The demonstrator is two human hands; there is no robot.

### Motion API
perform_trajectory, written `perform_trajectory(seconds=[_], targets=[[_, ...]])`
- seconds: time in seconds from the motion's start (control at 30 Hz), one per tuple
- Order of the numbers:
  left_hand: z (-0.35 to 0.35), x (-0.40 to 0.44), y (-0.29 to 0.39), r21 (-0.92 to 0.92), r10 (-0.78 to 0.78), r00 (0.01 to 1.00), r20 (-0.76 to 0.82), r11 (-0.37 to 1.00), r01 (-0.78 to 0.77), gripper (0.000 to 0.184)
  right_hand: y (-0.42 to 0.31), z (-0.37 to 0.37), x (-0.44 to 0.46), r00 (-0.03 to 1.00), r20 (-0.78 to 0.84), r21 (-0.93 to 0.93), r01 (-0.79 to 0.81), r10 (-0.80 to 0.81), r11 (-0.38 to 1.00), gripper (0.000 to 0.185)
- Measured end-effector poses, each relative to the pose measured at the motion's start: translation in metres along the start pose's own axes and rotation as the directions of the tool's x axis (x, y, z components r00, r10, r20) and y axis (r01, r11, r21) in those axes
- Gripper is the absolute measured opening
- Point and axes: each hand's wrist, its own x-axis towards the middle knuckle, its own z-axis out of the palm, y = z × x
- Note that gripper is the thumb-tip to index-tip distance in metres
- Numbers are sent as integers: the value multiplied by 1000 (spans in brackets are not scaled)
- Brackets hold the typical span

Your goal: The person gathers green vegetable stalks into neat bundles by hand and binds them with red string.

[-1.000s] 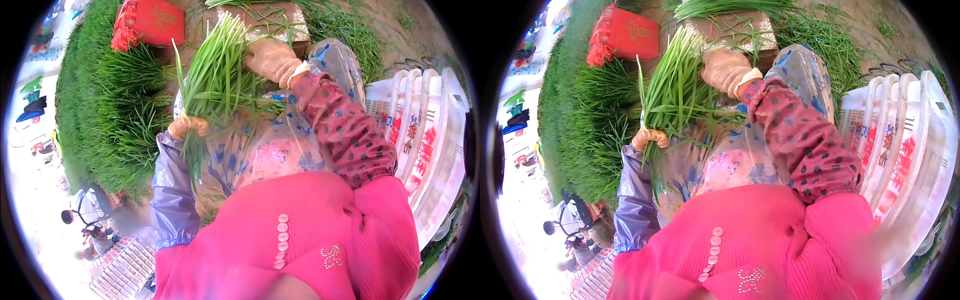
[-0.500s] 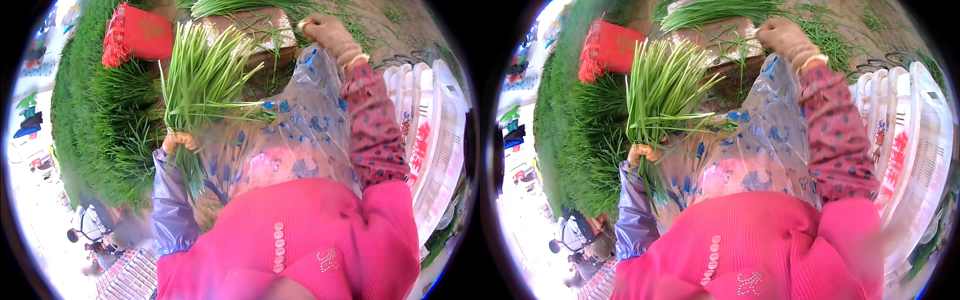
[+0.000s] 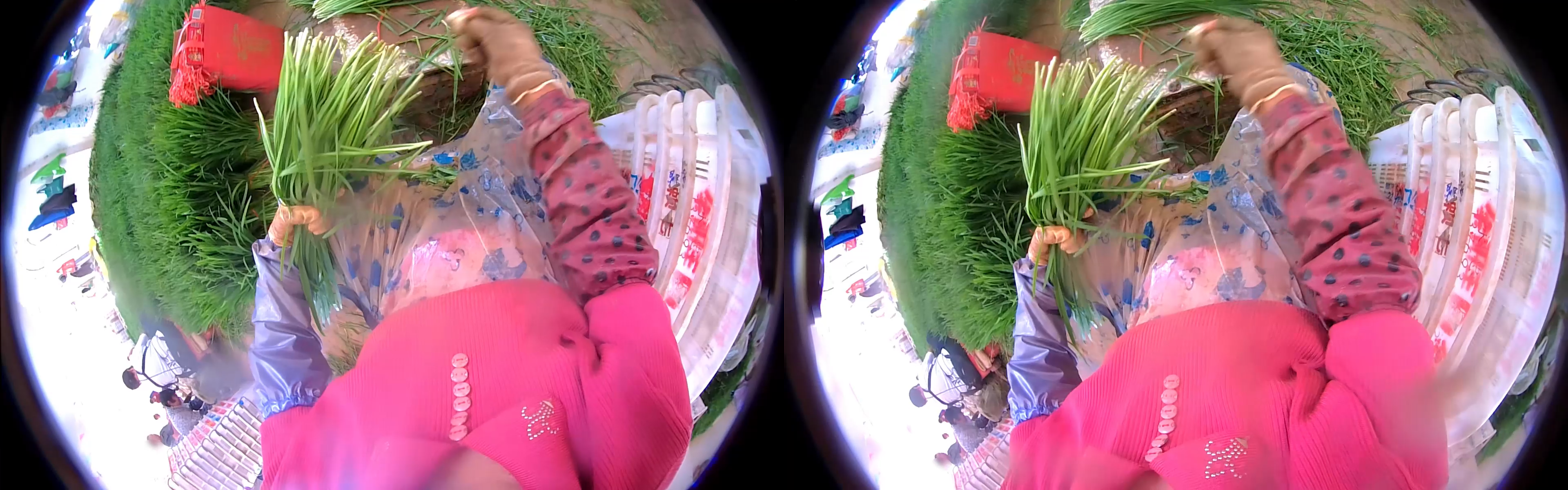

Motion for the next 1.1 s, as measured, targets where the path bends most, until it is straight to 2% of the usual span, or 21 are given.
perform_trajectory(seconds=[0.03,0.07,0.1,0.13,0.17,0.23,0.3,0.33,0.4,0.47,0.5,0.53,0.57,0.6,0.63,0.7,0.73,0.77,0.8,0.9,1.1], targets=[[1,0,2,-12,8,1000,-11,1000,-8,64,2,-21,21,999,-27,130,44,-41,991,17],[3,0,5,-20,17,1000,-22,1000,-18,64,-1,-36,24,983,-139,-58,115,-122,992,18],[5,0,8,-33,28,999,-37,999,-29,65,-19,-45,15,957,-110,-506,180,-270,843,20],[8,1,17,-28,37,999,-40,999,-38,65,-36,-48,-1,920,-19,-841,197,-392,504,22],[9,4,27,-7,10,997,-74,1000,-10,60,-37,-47,-8,915,-17,-838,207,-402,505,22],[13,12,54,15,-31,997,-73,999,32,56,-34,-42,-19,938,216,-925,286,-271,251,28],[-4,17,74,-25,-54,996,-75,998,52,22,-41,-11,-43,886,426,-810,283,183,514,27],[16,19,94,43,-32,986,-161,998,40,17,-35,7,-53,725,503,-701,24,471,713,27],[44,25,119,94,97,975,-201,992,-80,23,-6,37,-68,518,604,-604,-198,606,772,30],[73,26,144,345,123,925,-359,939,10,13,38,66,-66,496,665,-445,-337,558,830,33],[80,23,152,317,122,951,-284,948,-27,22,45,81,-63,525,670,-361,-388,525,848,33],[124,22,160,516,182,928,-324,857,11,6,45,95,-58,534,669,-360,-376,517,854,33],[142,23,156,629,247,927,-282,777,-15,8,44,108,-54,599,617,56,-681,511,730,31],[150,22,151,728,299,925,-236,684,-36,16,50,114,-53,636,551,481,-771,541,416,29],[131,28,133,856,456,882,117,404,-322,37,56,113,-50,660,557,641,-728,504,244,31],[125,39,98,253,225,962,-158,951,-181,57,63,106,-48,682,656,682,-719,323,133,34],[132,27,82,728,395,919,-11,634,-263,58,67,100,-49,675,704,670,-734,223,107,36],[147,16,69,967,544,828,136,110,-231,60,70,94,-50,664,736,655,-748,134,107,39],[137,10,62,985,402,900,172,-79,-153,87,71,90,-51,646,761,639,-762,53,110,41],[141,3,17,945,445,890,97,-323,58,93,72,79,-55,589,797,603,-788,-134,125,50],[151,-14,-20,969,355,934,-24,-223,109,96,75,68,-61,488,802,564,-809,-345,167,69]])
